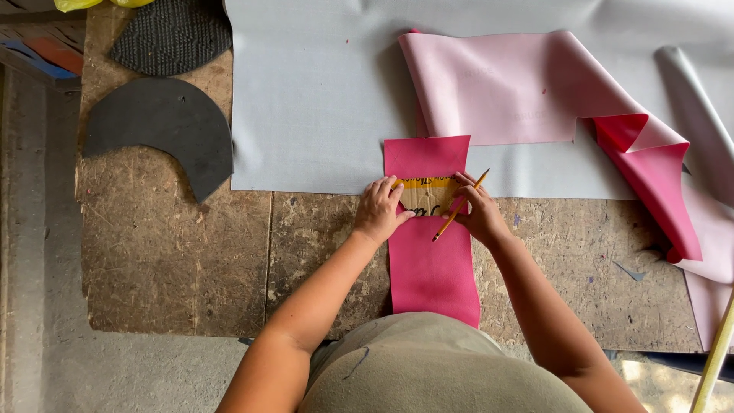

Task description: The person places a cardboard template on a piece of pink material and uses a pencil to trace its outline. They repeatedly reposition the template and trace it multiple times on the same sheet of material.

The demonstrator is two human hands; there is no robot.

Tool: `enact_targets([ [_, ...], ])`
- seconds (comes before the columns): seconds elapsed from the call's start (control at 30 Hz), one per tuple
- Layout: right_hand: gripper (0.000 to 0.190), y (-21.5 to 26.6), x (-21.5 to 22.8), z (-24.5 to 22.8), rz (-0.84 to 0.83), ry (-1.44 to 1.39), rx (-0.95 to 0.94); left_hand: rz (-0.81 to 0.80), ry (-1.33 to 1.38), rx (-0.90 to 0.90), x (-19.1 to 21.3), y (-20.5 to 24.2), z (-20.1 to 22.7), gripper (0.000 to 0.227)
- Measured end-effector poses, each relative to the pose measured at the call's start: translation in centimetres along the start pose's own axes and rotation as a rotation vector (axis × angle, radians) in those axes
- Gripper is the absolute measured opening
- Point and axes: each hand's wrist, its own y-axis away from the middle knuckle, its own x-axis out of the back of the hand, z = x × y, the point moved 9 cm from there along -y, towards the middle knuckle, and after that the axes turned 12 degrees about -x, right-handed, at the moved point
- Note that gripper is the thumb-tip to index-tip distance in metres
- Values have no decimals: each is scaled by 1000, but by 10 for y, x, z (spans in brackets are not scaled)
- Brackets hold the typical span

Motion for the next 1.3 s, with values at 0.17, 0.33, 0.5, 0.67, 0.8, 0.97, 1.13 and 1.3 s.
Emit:
enact_targets([
  [0.17, 48, -1, -2, 1, 5, 4, -8, -68, -1, 10, 1, -11, -2, 67],
  [0.33, 48, -1, -2, 0, -8, 21, -36, -114, -27, -21, -5, -36, -9, 36],
  [0.5, 49, 0, -5, 5, -18, 29, -72, -236, -20, -425, -1, -68, 30, 30],
  [0.67, 35, 23, 9, 6, 183, 20, -237, -362, -54, -540, -69, -90, 18, 22],
  [0.8, 43, 48, -5, -15, 135, -362, -355, -595, 38, -445, -72, -95, 16, 35],
  [0.97, 26, 45, -50, -41, -85, -199, -429, -784, 201, -379, -90, -102, 4, 46],
  [1.13, 28, 31, -57, -56, -130, -248, -234, -800, 293, -420, -122, -100, -5, 91],
  [1.3, 18, 38, -63, -36, -108, -176, -214, -828, 356, -438, -121, -102, -4, 92],
])
